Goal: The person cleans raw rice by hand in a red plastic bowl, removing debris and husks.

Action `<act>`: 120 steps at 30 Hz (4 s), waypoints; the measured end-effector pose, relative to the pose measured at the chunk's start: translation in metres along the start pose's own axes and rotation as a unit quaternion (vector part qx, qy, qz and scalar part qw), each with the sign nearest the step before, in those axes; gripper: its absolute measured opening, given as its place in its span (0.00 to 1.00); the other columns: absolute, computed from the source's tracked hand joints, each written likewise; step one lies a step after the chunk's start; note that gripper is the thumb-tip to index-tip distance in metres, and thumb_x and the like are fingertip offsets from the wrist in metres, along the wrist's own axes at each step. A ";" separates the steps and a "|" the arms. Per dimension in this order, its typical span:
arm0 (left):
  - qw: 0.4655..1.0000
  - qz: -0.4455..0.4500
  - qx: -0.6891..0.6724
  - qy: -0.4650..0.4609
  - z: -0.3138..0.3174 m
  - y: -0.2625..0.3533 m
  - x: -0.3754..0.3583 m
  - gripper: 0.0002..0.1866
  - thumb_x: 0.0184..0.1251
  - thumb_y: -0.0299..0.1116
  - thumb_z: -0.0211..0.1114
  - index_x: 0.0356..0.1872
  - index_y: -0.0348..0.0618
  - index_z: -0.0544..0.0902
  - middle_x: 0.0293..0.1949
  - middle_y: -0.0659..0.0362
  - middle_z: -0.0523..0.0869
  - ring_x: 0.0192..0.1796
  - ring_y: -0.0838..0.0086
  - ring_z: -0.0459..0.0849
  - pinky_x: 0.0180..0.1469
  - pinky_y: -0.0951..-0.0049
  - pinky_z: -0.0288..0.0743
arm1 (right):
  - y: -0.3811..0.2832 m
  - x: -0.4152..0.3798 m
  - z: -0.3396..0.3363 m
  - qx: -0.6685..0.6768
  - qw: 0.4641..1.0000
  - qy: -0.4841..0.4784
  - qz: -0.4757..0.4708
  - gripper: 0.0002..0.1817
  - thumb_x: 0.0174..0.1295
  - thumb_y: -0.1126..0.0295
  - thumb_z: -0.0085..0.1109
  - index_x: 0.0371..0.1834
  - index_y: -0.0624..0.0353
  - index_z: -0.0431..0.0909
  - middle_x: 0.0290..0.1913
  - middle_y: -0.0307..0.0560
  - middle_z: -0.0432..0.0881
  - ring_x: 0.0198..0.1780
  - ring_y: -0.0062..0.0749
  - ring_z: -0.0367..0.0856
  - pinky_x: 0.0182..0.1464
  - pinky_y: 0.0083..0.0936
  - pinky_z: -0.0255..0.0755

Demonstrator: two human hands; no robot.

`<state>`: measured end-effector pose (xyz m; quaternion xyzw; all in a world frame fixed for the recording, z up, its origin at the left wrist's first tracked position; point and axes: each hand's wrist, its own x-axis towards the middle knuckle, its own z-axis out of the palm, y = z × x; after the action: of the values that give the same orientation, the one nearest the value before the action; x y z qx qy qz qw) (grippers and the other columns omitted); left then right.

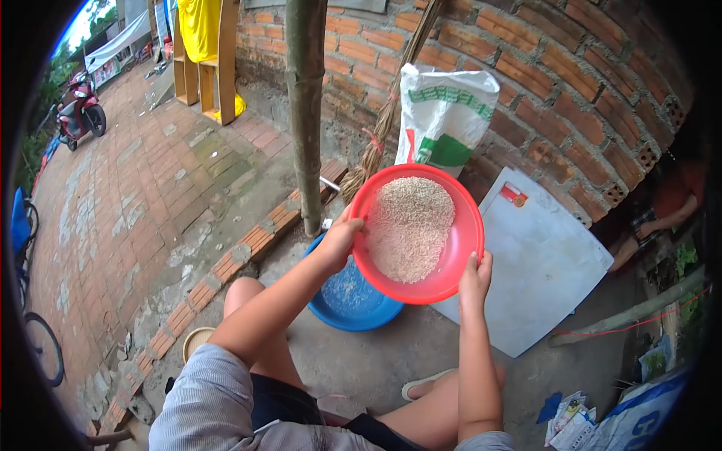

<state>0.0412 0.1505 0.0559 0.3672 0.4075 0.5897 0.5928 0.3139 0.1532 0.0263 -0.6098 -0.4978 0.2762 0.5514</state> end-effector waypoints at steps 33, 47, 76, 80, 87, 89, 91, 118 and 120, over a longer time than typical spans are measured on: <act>0.998 0.011 0.067 0.009 -0.007 -0.071 0.011 0.29 0.61 0.28 0.48 0.66 0.53 0.64 0.39 0.60 0.76 0.35 0.75 0.78 0.34 0.73 0.77 | -0.001 0.014 -0.007 0.136 0.989 -0.018 -0.062 0.17 0.75 0.68 0.37 0.57 0.68 0.70 0.49 0.47 0.79 0.49 0.25 0.77 0.55 0.24 0.68; 0.994 0.001 0.094 0.056 -0.001 -0.038 0.012 0.25 0.58 0.28 0.52 0.60 0.44 0.69 0.36 0.61 0.78 0.32 0.77 0.77 0.31 0.77 0.71 | 0.028 0.025 0.015 0.102 0.992 0.022 -0.073 0.17 0.74 0.66 0.40 0.55 0.66 0.72 0.47 0.48 0.81 0.48 0.28 0.78 0.54 0.26 0.69; 0.992 -0.044 0.099 0.062 -0.011 -0.051 -0.003 0.26 0.59 0.28 0.51 0.63 0.43 0.68 0.39 0.58 0.78 0.39 0.76 0.77 0.43 0.76 0.73 | 0.031 0.012 0.014 0.049 0.998 -0.024 -0.012 0.16 0.74 0.67 0.39 0.54 0.67 0.71 0.46 0.48 0.80 0.46 0.26 0.77 0.52 0.25 0.69; 0.990 0.049 0.118 0.058 -0.008 -0.050 0.000 0.27 0.58 0.29 0.52 0.62 0.45 0.69 0.37 0.58 0.78 0.37 0.74 0.79 0.38 0.74 0.75 | 0.022 0.011 0.014 0.076 0.995 0.012 -0.061 0.16 0.74 0.67 0.40 0.52 0.67 0.73 0.44 0.48 0.81 0.44 0.26 0.77 0.51 0.25 0.69; 0.984 -0.118 0.114 0.065 -0.012 -0.050 0.002 0.28 0.60 0.29 0.50 0.65 0.48 0.67 0.38 0.57 0.78 0.31 0.70 0.82 0.26 0.69 0.78 | 0.047 0.013 0.010 0.039 0.999 -0.034 0.009 0.14 0.73 0.68 0.41 0.53 0.66 0.71 0.44 0.46 0.79 0.43 0.25 0.77 0.49 0.24 0.70; 0.988 -0.078 0.125 0.041 -0.008 -0.043 -0.001 0.28 0.61 0.30 0.50 0.65 0.49 0.66 0.39 0.57 0.78 0.32 0.70 0.82 0.28 0.69 0.79 | 0.037 0.011 0.006 0.062 0.997 -0.031 0.015 0.14 0.73 0.68 0.42 0.52 0.66 0.71 0.43 0.45 0.79 0.42 0.24 0.76 0.49 0.24 0.70; 0.989 -0.074 0.126 0.035 -0.009 -0.045 -0.001 0.28 0.61 0.30 0.51 0.66 0.49 0.65 0.39 0.57 0.78 0.33 0.70 0.82 0.28 0.69 0.80 | 0.031 0.010 0.004 0.084 0.996 -0.030 0.023 0.13 0.73 0.69 0.43 0.52 0.65 0.71 0.42 0.44 0.79 0.42 0.23 0.76 0.48 0.24 0.70; 0.961 -0.061 0.256 0.084 -0.016 -0.106 -0.029 0.24 0.61 0.34 0.57 0.61 0.46 0.74 0.37 0.52 0.85 0.31 0.70 0.84 0.33 0.69 0.78 | 0.032 -0.043 0.084 -0.404 0.810 -0.410 -0.114 0.36 0.52 0.63 0.69 0.65 0.58 0.66 0.68 0.65 0.60 0.65 0.60 0.64 0.64 0.43 0.64; 0.958 -0.039 0.268 0.098 -0.027 -0.110 -0.029 0.24 0.61 0.34 0.56 0.61 0.46 0.75 0.37 0.53 0.85 0.31 0.71 0.84 0.32 0.69 0.78 | 0.042 -0.048 0.096 -0.361 0.817 -0.426 -0.144 0.31 0.52 0.67 0.67 0.61 0.60 0.69 0.63 0.63 0.65 0.62 0.57 0.68 0.61 0.41 0.67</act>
<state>0.0610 0.1168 -0.0542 0.4363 0.6209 0.4685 0.4524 0.2244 0.1522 -0.0462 -0.5077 -0.8293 0.2262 0.0581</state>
